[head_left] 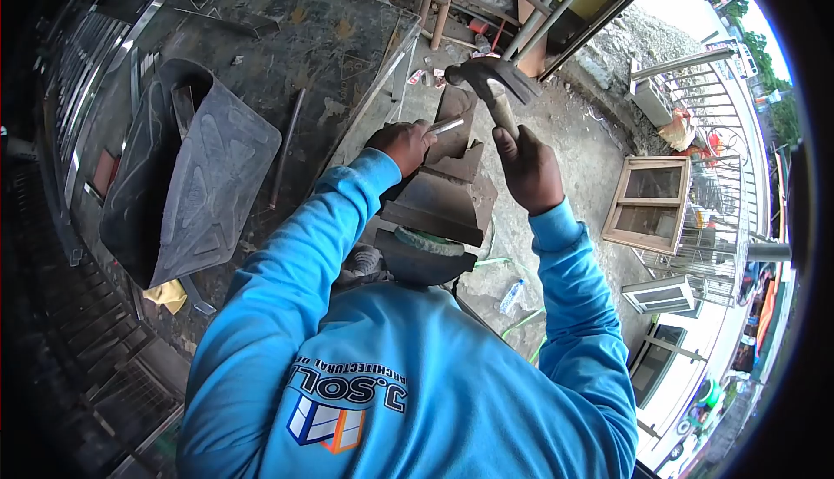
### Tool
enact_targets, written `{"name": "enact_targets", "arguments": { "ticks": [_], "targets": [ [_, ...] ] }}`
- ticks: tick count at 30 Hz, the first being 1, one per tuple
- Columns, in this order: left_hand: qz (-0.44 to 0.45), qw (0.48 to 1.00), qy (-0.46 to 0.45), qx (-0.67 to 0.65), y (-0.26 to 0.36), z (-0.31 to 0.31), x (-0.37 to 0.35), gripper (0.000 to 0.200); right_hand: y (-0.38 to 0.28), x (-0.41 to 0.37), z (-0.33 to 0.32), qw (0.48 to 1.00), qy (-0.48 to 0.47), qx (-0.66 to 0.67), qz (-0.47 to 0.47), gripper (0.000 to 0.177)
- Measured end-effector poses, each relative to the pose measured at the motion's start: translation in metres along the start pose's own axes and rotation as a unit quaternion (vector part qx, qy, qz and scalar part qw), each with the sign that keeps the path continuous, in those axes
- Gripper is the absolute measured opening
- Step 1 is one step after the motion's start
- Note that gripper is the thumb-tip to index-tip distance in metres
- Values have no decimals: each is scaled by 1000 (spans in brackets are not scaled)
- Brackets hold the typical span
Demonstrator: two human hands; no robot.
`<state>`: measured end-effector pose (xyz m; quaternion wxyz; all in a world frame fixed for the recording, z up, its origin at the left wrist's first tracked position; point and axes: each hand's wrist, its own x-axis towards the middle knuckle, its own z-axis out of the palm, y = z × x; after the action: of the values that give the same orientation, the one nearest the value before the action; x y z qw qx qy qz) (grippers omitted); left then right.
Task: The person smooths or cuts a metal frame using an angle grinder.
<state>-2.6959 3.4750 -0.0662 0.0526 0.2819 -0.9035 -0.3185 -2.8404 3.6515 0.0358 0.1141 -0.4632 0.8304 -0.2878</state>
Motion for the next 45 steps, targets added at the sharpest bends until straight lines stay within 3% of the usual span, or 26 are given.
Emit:
{"name": "enact_targets", "arguments": {
  "ticks": [1,4,7,11,15,19,23,26,29,32,33,36,37,40,42,45],
  "targets": [
    [-12,1000,-20,10,9,-9,-4,36,6,-3,9,1000,0,-12,-7,42],
    [42,996,78,1,-20,28,6,35,27,2,23,998,-41,-47,-31,41],
    [13,1000,18,20,-9,12,3,34,-6,1,-2,999,-27,11,13,45],
    [37,999,31,25,-6,9,0,34,21,-1,23,995,-81,-66,9,45],
    [25,999,38,6,-5,7,-1,34,11,-1,3,998,-30,-56,-3,45],
    [-2,995,-31,-99,-15,1,10,35,-12,-17,-18,997,62,2,-35,44],
    [-41,976,-117,-180,-24,-6,21,39,13,-19,5,992,103,61,-46,43],
    [-15,981,-111,-160,-24,-8,20,39,49,-10,25,999,-18,-41,14,46],
    [0,984,-96,-148,-27,-3,20,39,22,-8,8,998,10,-27,53,45],
    [22,988,-76,-132,-31,3,21,39,50,0,27,993,-59,-98,2,46],
    [3,988,-105,-114,-25,-5,19,39,41,7,18,994,-44,-103,-3,45],
    [33,991,-47,-117,-35,4,6,39,31,28,3,991,-37,-127,4,43],
    [19,989,-57,-135,-32,-5,-7,36,33,34,2,991,-32,-130,-11,42],
    [31,966,30,-256,-45,-12,-59,36,53,46,13,989,-39,-139,-31,41],
    [34,928,9,-371,-46,-25,-90,36,68,51,21,981,-29,-175,-83,38],
    [61,899,21,-434,-36,-49,-123,36,90,61,36,984,-43,-87,-150,25]
  ]
}}
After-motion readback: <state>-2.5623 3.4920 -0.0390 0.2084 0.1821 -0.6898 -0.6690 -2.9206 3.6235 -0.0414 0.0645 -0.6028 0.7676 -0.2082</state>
